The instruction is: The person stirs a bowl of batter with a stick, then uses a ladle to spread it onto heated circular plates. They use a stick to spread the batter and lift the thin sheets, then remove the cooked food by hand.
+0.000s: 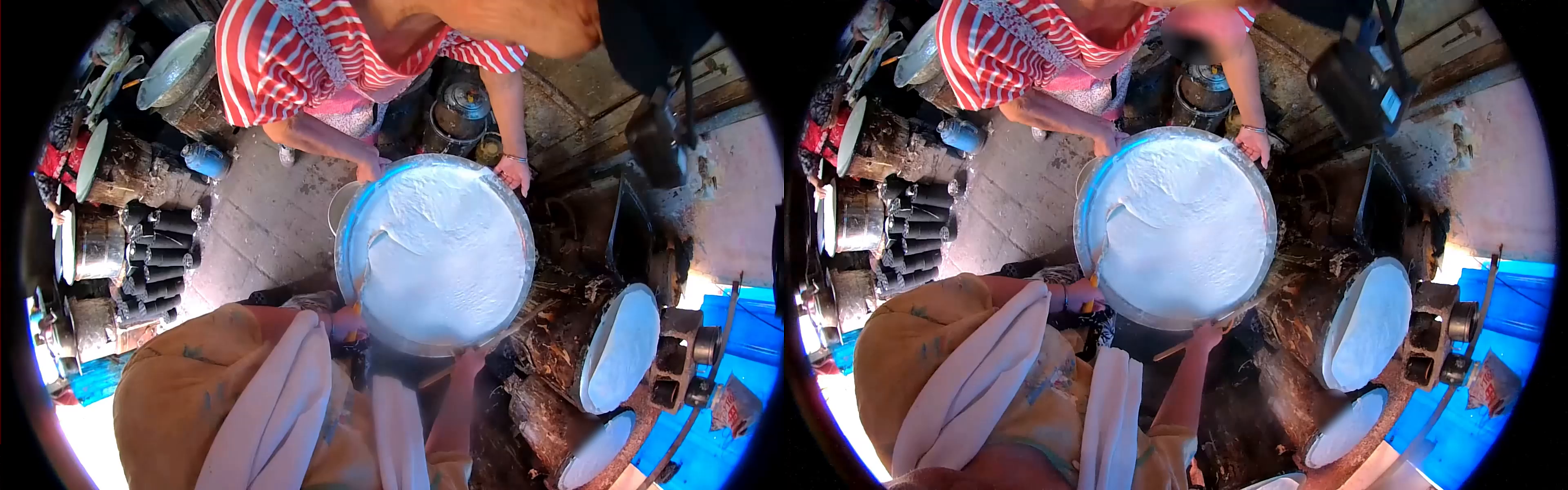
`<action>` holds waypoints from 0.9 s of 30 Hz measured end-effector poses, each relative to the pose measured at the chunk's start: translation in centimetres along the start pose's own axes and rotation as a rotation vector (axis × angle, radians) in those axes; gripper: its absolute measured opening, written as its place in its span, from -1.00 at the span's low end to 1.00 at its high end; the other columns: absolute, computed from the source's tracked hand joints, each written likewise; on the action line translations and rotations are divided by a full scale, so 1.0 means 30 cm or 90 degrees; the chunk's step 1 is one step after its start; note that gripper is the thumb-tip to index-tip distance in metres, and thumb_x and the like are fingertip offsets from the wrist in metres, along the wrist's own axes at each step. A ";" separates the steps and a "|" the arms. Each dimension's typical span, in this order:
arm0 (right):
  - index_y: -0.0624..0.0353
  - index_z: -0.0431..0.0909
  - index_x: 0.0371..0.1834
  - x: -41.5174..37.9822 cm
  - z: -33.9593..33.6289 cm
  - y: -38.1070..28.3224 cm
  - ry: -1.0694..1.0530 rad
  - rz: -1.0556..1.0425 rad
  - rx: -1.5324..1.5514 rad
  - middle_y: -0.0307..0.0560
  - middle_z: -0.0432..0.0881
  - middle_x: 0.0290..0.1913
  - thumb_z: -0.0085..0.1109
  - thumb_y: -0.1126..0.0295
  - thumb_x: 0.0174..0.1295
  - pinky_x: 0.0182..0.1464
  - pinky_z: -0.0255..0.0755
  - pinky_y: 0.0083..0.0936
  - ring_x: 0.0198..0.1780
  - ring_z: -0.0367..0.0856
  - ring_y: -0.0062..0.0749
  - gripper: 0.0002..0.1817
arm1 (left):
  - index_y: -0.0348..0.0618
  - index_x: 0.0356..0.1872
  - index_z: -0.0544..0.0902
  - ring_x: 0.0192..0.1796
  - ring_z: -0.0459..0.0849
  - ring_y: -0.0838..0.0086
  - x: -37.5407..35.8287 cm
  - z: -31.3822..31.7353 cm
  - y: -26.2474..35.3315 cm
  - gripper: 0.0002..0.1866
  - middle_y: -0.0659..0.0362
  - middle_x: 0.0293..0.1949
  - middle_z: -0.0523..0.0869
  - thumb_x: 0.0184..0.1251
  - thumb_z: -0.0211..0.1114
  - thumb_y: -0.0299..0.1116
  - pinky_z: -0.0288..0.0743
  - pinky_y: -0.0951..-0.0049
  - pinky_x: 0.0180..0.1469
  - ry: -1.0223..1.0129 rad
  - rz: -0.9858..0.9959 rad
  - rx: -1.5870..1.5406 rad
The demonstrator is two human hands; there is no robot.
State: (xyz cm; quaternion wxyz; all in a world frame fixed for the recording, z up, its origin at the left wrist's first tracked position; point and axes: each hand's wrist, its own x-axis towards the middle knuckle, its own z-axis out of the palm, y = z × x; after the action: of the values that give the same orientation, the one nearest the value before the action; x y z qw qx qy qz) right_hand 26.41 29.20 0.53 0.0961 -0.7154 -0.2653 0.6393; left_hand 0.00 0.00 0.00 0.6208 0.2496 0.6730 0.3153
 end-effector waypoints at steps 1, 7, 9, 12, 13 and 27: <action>0.07 0.34 0.11 0.087 -0.041 0.059 0.007 -0.132 -0.213 0.03 0.48 0.02 0.19 0.10 0.09 -0.02 0.31 0.01 0.00 0.47 -0.03 -0.46 | -0.34 -0.23 0.49 -0.32 0.69 0.24 -0.008 -0.033 0.061 -0.80 -0.03 -0.33 0.65 0.20 0.21 -0.42 0.61 0.43 -0.35 -0.031 0.125 0.064; 0.23 0.35 0.12 -0.344 0.062 -0.355 0.208 -0.099 -0.012 -0.10 0.45 -0.34 -0.12 0.53 0.22 -0.66 0.34 -0.59 -0.54 0.45 -0.45 -0.64 | -0.29 -0.49 0.51 -0.57 0.58 0.48 0.009 -0.244 0.671 -0.80 0.06 -0.46 0.64 0.15 0.22 -0.34 0.46 0.49 -0.58 0.089 -0.210 -0.241; 0.24 0.40 0.03 -0.465 0.087 -0.312 0.198 -0.149 0.004 -0.12 0.43 -0.41 -0.09 0.50 0.23 -0.70 0.30 -0.60 -0.62 0.39 -0.54 -0.70 | -0.24 -0.44 0.47 -0.64 0.50 0.55 -0.022 -0.291 0.714 -0.80 0.18 -0.54 0.57 0.15 0.20 -0.31 0.39 0.53 -0.63 0.089 -0.149 -0.233; 0.23 0.50 -0.19 -0.514 0.107 -0.210 0.169 -0.178 -0.058 -0.17 0.42 -0.56 -0.05 0.35 0.23 -0.72 0.25 -0.55 -0.63 0.41 -0.54 -0.78 | -0.20 -0.35 0.41 -0.69 0.44 0.58 -0.054 -0.384 0.796 -0.80 0.27 -0.62 0.47 0.13 0.19 -0.33 0.38 0.56 -0.63 0.098 -0.183 -0.209; 0.23 0.50 -0.19 -0.519 0.125 -0.187 0.178 -0.175 -0.053 -0.17 0.42 -0.56 -0.05 0.35 0.23 -0.72 0.25 -0.55 -0.63 0.41 -0.54 -0.78 | -0.20 -0.35 0.41 -0.69 0.44 0.58 -0.051 -0.412 0.798 -0.80 0.27 -0.62 0.47 0.13 0.19 -0.33 0.38 0.56 -0.63 0.089 -0.183 -0.204; 0.15 0.31 -0.50 -0.198 0.296 0.123 0.213 -0.257 -0.013 -0.32 0.21 -0.73 0.00 0.29 0.26 -0.83 0.03 -0.64 -0.82 0.16 -0.65 -0.76 | -0.19 -0.17 0.40 -0.61 0.45 0.60 0.200 -0.470 0.601 -0.66 0.25 -0.52 0.48 0.01 0.27 -0.40 0.36 0.59 -0.61 0.115 -0.147 -0.063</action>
State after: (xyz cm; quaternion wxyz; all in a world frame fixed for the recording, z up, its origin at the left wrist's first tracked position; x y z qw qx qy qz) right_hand 18.53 21.32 2.43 0.2572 -0.7444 -0.3897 0.4774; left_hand -15.64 14.94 9.60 0.6013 0.1099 0.7340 0.2960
